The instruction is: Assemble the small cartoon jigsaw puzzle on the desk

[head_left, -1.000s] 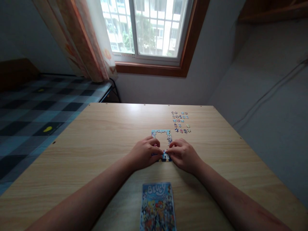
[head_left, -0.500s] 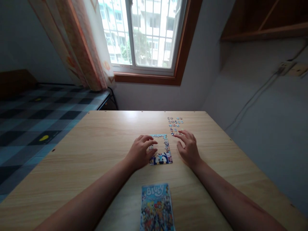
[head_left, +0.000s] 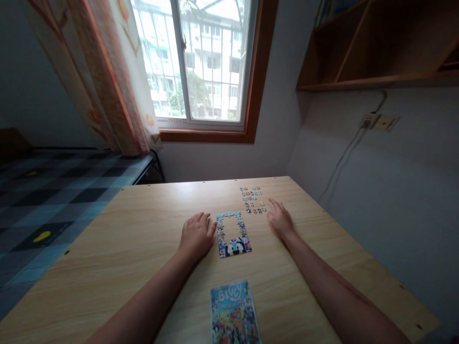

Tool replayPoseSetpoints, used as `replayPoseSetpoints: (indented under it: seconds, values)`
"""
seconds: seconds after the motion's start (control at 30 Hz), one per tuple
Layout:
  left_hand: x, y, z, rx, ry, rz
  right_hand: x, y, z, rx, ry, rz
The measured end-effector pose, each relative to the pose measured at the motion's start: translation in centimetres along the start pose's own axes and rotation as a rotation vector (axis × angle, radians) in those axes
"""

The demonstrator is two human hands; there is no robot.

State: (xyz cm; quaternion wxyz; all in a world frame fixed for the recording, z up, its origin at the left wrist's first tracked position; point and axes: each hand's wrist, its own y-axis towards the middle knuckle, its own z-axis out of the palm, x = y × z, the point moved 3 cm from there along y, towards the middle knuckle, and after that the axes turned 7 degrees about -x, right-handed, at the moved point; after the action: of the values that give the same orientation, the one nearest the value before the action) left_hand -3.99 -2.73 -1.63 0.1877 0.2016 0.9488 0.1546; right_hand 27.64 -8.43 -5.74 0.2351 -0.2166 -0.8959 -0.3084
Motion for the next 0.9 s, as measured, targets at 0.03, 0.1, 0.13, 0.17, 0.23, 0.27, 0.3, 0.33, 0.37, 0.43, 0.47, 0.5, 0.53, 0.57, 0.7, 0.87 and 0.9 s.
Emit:
replayPoseSetpoints:
  seconds: [0.03, 0.1, 0.13, 0.17, 0.23, 0.27, 0.3, 0.33, 0.37, 0.43, 0.47, 0.5, 0.53, 0.57, 0.7, 0.87, 0.9]
  values:
    - [0.1, 0.1, 0.0, -0.006, -0.027, -0.007, -0.1, 0.2, 0.2, 0.003, 0.018, 0.003]
    - [0.4, 0.2, -0.1, -0.043, -0.112, -0.018, -0.5, 0.7, 0.5, -0.005, 0.094, 0.020]
    - [0.6, 0.4, -0.2, -0.076, -0.171, -0.022, -0.8, 1.2, 0.7, -0.015, 0.166, 0.036]
    - [0.8, 0.5, -0.4, -0.118, -0.238, -0.027, -1.1, 1.7, 0.9, -0.025, 0.252, 0.055]
    - [1.4, 0.8, -0.8, -0.201, -0.378, -0.045, -1.7, 3.0, 1.3, -0.035, 0.412, 0.091]
    - [1.7, 1.0, -1.0, -0.236, -0.440, -0.062, -2.0, 3.8, 1.5, -0.036, 0.467, 0.106]
    - [2.0, 1.1, -1.1, -0.262, -0.494, -0.083, -2.3, 4.6, 1.7, -0.038, 0.500, 0.116]
    - [2.3, 1.2, -1.2, -0.281, -0.537, -0.107, -2.6, 5.4, 1.9, -0.044, 0.513, 0.123]
    - [2.6, 1.3, -1.2, -0.293, -0.572, -0.131, -2.8, 6.2, 2.2, -0.057, 0.515, 0.130]
    - [3.0, 1.4, -1.1, -0.308, -0.632, -0.179, -3.3, 7.9, 2.7, -0.095, 0.514, 0.158]
    - [3.1, 1.4, -1.0, -0.313, -0.661, -0.203, -3.5, 8.6, 3.1, -0.116, 0.508, 0.176]
    - [3.2, 1.3, -0.9, -0.318, -0.687, -0.227, -3.7, 9.4, 3.4, -0.134, 0.500, 0.193]
    - [3.3, 1.3, -0.7, -0.323, -0.710, -0.248, -3.8, 10.1, 3.7, -0.149, 0.491, 0.208]
    - [3.4, 1.2, -0.6, -0.329, -0.729, -0.265, -3.9, 10.8, 4.1, -0.161, 0.482, 0.222]
    - [3.5, 1.1, -0.6, -0.354, -0.770, -0.312, -4.0, 12.9, 5.3, -0.193, 0.440, 0.268]
    - [3.8, 1.1, -1.0, -0.399, -0.821, -0.379, -3.7, 14.4, 5.9, -0.166, 0.370, 0.272]
    - [3.7, 1.1, -1.1, -0.405, -0.827, -0.386, -3.6, 14.6, 6.0, -0.156, 0.357, 0.271]
